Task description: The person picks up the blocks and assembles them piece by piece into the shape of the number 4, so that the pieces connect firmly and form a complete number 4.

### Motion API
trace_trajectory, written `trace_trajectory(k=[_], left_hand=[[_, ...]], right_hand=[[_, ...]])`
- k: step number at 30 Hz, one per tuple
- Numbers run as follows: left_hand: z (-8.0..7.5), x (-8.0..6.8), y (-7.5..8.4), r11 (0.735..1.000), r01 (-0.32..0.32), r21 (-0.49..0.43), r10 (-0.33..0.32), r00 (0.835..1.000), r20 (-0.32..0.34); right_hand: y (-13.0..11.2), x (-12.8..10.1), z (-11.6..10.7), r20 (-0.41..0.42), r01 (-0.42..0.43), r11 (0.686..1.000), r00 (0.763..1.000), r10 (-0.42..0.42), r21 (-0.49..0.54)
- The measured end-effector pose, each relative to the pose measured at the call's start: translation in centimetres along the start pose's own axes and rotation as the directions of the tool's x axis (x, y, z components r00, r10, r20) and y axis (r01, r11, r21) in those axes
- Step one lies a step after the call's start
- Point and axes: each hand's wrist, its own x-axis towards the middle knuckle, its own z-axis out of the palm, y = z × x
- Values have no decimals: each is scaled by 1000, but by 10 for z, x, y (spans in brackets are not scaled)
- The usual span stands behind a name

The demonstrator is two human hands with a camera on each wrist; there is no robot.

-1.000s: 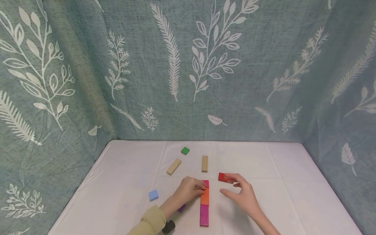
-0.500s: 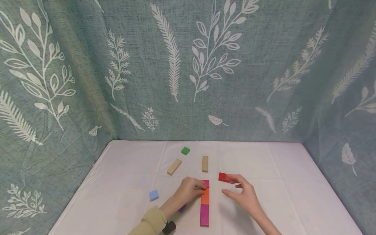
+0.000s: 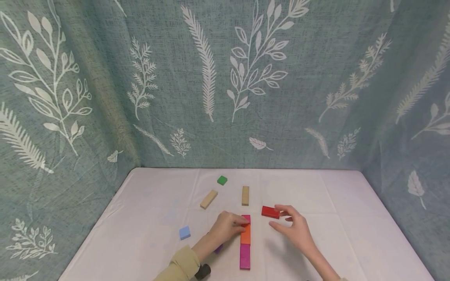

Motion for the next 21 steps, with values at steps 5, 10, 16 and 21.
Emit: trace_trajectory(k=[5, 10, 16, 21], left_hand=[[0, 1, -1, 1000, -10, -2, 10, 1000, -10], [1, 0, -4, 999, -36, -7, 36, 999, -25], [1, 1, -6, 999, -51, 1, 51, 998, -36], [0, 1, -4, 999, -34, -8, 34, 999, -30]], right_hand=[[8, 9, -1, -28, 22, 1000, 999, -22, -6], [17, 20, -4, -30, 30, 999, 999, -31, -25], [27, 31, -6, -11, 11, 999, 1000, -11, -37], [34, 37, -6, 8, -53, 998, 999, 54, -32]])
